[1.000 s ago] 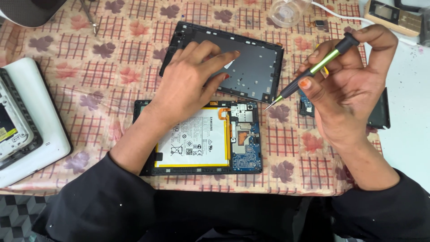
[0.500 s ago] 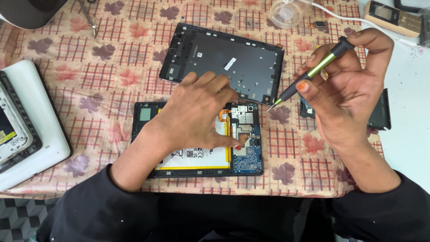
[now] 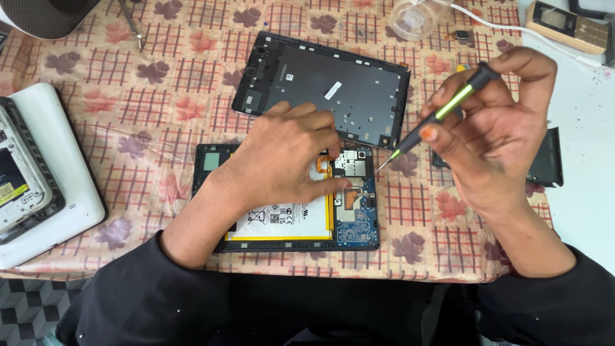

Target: The person uses a screwdriver to unscrew and remove components from an opened tablet, lifting the motherboard out of the casing. They then brush the board and internal parts with a toothbrush and press the board back into the tablet body by hand.

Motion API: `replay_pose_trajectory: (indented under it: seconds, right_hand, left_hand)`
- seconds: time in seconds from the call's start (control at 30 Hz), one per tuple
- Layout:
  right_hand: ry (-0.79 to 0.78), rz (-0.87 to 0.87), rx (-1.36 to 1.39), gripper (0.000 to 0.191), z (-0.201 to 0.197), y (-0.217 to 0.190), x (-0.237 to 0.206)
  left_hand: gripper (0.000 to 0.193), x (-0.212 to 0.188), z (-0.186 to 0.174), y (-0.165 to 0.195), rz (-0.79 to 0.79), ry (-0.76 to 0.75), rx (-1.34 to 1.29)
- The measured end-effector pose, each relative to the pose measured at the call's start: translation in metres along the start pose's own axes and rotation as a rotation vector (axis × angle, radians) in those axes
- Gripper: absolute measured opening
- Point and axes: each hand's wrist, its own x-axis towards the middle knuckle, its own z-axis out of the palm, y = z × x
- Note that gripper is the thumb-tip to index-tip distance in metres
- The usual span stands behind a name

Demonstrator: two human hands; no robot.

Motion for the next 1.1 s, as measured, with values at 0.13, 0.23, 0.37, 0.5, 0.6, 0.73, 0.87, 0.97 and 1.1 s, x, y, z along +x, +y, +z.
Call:
replay_pose_trajectory:
  seconds: [0.13,0.23,0.37,0.5,0.6,0.73,0.87,0.97,1.1]
  right_hand:
    - [-0.153,-0.143,0.058,0.065,0.015,0.006,-0.008]
    - [-0.289,-0.229,0.019,0.067,0.023,0.012,-0.018]
    - [-0.359,-0.299,-0.027,0.06,0.024,0.011,-0.028]
    - [-0.424,-0.416,-0.365,0.045,0.021,-0.001,-0.05]
    - [-0.447,-0.442,-0.534,0.043,0.02,-0.008,-0.076]
    - [-0.465,-0.557,-0.703,0.044,0.026,-0.008,-0.106]
    - [-0.351,-0.723,-0.785,0.046,0.033,-0.008,-0.118]
    - [-0.402,-0.692,-0.841,0.047,0.036,-0.01,-0.118]
    - [-0.502,-0.76,-0.889,0.036,0.036,-0.013,-0.114]
  left_hand:
    - [0.034,0.0,0.004,-0.005,-0.003,0.091,-0.016]
    - [0.033,0.0,0.007,-0.007,0.0,0.102,-0.03]
    - [0.032,0.002,0.01,-0.005,-0.012,0.093,-0.039]
    - [0.031,0.0,0.008,-0.004,-0.019,0.129,-0.055]
    - [0.031,0.0,0.01,-0.003,-0.03,0.143,-0.063]
    - [0.033,0.001,0.014,-0.003,-0.045,0.106,-0.059]
    - [0.033,0.0,0.017,-0.004,-0.023,0.15,-0.064]
    - [0.034,0.0,0.018,-0.003,-0.023,0.155,-0.066]
    - [0.033,0.001,0.015,-0.001,-0.016,0.17,-0.071]
